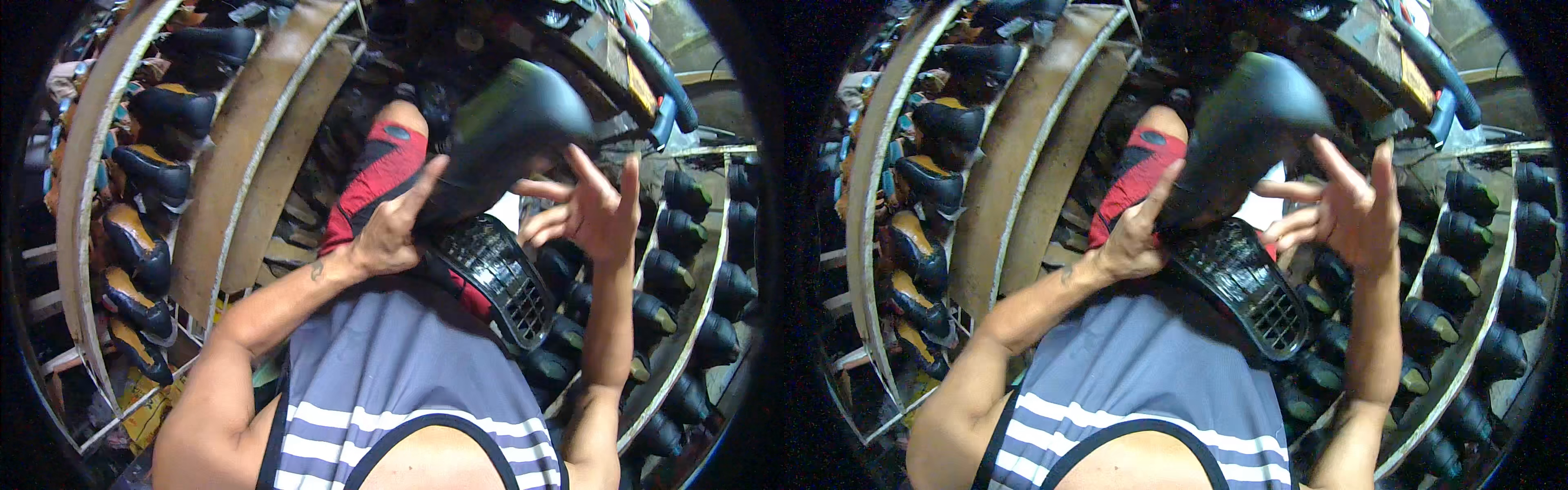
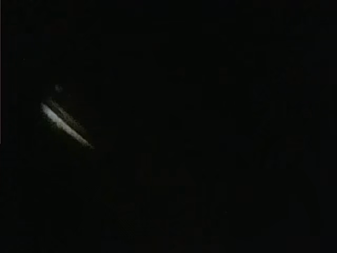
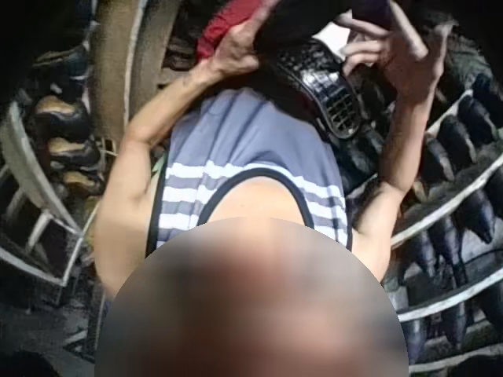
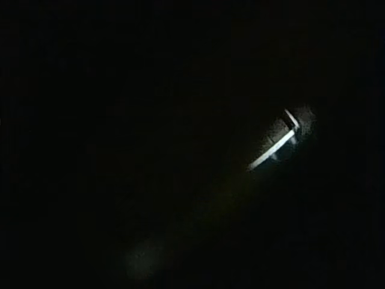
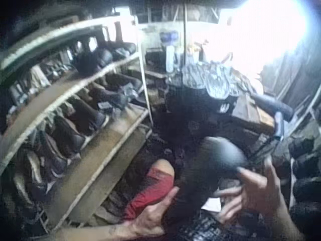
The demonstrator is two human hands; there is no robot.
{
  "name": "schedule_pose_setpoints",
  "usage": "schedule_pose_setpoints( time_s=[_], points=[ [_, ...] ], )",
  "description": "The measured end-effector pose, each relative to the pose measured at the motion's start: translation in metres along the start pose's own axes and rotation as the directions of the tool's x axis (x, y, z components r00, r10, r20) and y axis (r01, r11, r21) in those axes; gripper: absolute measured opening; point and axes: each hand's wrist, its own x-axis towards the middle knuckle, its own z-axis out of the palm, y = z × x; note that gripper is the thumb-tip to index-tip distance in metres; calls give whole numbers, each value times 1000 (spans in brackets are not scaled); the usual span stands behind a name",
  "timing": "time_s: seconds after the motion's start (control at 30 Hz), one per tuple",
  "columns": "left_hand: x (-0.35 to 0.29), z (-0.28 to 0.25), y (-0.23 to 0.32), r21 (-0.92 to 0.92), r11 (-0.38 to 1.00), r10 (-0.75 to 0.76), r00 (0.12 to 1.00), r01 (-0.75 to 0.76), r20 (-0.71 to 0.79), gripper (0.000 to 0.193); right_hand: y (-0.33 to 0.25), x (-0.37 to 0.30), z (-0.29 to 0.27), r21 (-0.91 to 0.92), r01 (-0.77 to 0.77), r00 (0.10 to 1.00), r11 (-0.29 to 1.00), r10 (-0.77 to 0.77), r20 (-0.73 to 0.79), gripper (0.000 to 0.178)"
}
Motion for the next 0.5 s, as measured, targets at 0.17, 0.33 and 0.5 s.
schedule_pose_setpoints(
  time_s=[0.17, 0.33, 0.5],
  points=[
    [-79, 40, -37, -464, 769, -485, 874, 441, 28, 119, 93, -24, 22, -406, 239, 894, 882, -363, -263, 130],
    [-78, 20, -41, -164, 703, -617, 708, 692, 343, 123, 131, 13, 2, -598, 376, 714, 708, -632, -300, 79],
    [-5, -53, -29, 99, 698, -594, 497, 709, 632, 83, 105, 40, -32, -523, 223, 755, 823, -485, -441, 66]
  ],
)
